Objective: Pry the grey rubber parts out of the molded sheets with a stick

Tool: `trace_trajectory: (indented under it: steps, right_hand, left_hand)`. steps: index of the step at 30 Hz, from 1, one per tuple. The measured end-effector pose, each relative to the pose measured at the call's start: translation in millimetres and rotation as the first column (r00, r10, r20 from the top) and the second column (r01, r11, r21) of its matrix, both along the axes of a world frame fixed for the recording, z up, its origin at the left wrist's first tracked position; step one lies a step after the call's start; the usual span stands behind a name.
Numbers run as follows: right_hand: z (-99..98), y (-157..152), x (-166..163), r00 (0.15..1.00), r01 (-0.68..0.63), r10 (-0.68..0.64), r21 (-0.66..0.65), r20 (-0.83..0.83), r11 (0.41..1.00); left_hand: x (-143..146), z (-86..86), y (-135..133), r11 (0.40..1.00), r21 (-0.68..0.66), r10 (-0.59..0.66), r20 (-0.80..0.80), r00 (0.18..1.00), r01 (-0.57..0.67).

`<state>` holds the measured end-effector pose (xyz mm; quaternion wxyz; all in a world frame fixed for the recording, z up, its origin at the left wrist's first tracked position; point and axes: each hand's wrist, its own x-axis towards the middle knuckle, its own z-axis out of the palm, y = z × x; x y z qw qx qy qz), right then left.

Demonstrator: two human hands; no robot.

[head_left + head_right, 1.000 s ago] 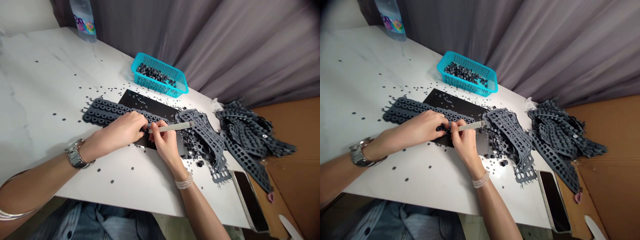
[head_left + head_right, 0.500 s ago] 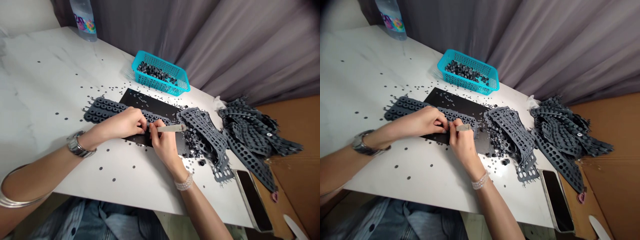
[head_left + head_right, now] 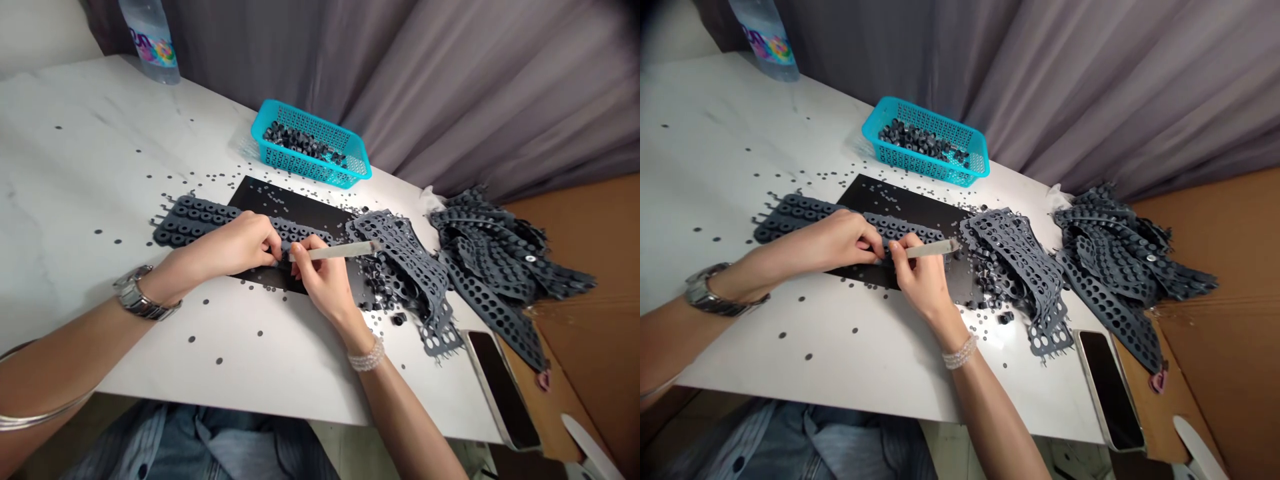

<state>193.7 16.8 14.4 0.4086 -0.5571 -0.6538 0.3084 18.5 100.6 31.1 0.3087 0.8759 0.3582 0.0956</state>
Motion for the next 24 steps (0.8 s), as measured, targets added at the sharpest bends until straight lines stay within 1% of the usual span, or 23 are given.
trace_trajectory:
  steps: [8,15,17,19,21,22,24]
  right_hand:
    - [1.4,0.7,-0.2,0.998,-0.021,0.02,0.01,0.052,1.0]
    - [1.2,0.6,-2.4,0.988,-0.052,0.045,0.042,0.148,0.998]
    - [1.8,0.1,-3.8,0.983,-0.056,0.044,0.064,0.179,0.996]
    - [2.1,0.0,-4.8,0.98,-0.058,0.041,0.079,0.194,0.995]
    - [1.7,0.6,-5.2,0.982,-0.048,0.032,0.085,0.187,0.995]
    - [1.2,1.0,-5.1,0.985,-0.039,0.024,0.085,0.172,0.996]
    - [-0.3,1.8,-4.6,0.991,-0.023,0.012,0.078,0.131,0.997]
  left_hand:
    - [-0.5,0.8,0.1,0.999,0.037,-0.014,0.002,1.0,0.014]
    - [1.2,4.0,-3.1,0.999,0.019,-0.026,0.031,0.999,0.025]
    - [-0.3,6.3,-2.7,0.999,-0.029,-0.045,0.023,0.999,0.046]
    - [-3.6,10.1,-1.1,0.99,-0.124,-0.073,0.004,0.997,0.073]
    - [-7.6,14.9,1.7,0.972,-0.225,-0.064,0.008,0.998,0.064]
    - [-9.4,17.1,3.4,0.964,-0.265,-0.03,0.027,0.999,0.036]
    - [-11.6,19.6,7.3,0.939,-0.34,0.103,0.112,0.988,-0.059]
